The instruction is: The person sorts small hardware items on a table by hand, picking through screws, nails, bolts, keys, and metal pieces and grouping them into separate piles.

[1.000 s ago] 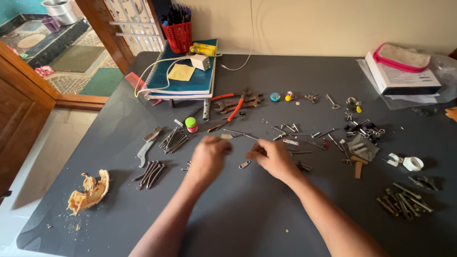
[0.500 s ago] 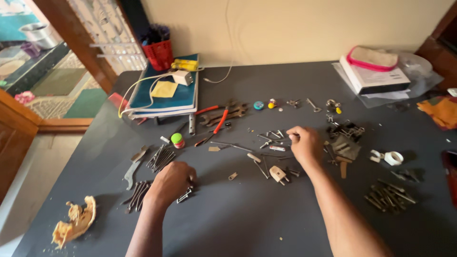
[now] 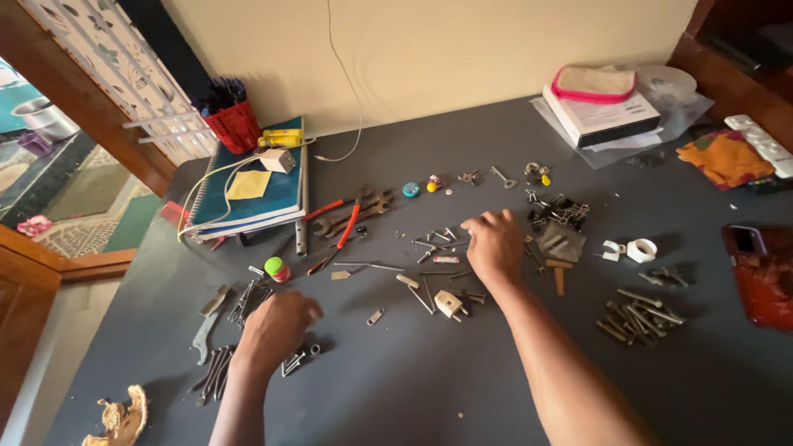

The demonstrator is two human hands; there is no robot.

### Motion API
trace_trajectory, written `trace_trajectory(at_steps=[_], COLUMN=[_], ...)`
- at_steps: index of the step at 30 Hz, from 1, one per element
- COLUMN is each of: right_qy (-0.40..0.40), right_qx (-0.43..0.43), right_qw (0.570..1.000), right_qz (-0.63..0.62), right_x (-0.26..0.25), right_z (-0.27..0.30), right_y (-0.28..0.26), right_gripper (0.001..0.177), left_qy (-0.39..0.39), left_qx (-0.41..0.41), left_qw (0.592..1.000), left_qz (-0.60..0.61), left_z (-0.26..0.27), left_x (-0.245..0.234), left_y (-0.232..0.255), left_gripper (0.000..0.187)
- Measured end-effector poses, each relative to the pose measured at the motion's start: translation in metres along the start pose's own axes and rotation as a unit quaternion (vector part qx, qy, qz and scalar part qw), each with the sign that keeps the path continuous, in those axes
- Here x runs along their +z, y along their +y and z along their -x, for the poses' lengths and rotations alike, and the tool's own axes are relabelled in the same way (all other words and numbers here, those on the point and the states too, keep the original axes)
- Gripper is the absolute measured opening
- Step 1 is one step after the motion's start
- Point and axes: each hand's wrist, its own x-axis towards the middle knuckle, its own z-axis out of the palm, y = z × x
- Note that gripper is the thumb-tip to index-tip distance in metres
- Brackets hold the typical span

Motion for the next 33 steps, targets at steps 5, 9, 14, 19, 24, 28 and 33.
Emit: trace_trajectory(at_steps=[5,9,14,19,24,28,33], right_qy=[-0.027,-0.042,0.003,-0.014,0.012,0.025,-0.001], right_qx=[0.011,-0.013,-0.017,-0.024,0.000,-0.027,-0.079], right_qw=[0.999,0.996,0.995,0.994,0.986,0.980,0.963], right_qz=[-0.043,-0.078,-0.099,-0.106,-0.164,-0.197,-0.257], right_x=[0.008,0.013,0.015,0.013,0.008,0.001,-0.001], right_z=[-0.003,0.000,-0.001,-0.006,-0.007,-0.008,-0.010], right_y=[0.000,0.004,0.008,0.001,-0.006,-0.011,-0.028], right_gripper=[0.009,0.005,0.007,0.009,0.014,0.018,0.022], left_qy=[0.038,0.047,0.093,0.114,0.162,0.167,0.200], left_qx=[0.059,0.036,-0.036,0.004,0.019,0.046,0.106], left_qw=[0.998,0.996,0.992,0.993,0.982,0.966,0.938], left_qz=[0.004,0.060,0.073,-0.010,0.093,0.192,0.263], left_z=[-0.036,-0.081,-0.136,-0.148,-0.148,-0.149,-0.153], left_x=[-0.006,0.017,0.067,0.100,0.105,0.106,0.100], left_y=[0.064,0.113,0.141,0.137,0.122,0.110,0.109], left_gripper=[0.016,0.018,0.015,0.015,0.018,0.019,0.018])
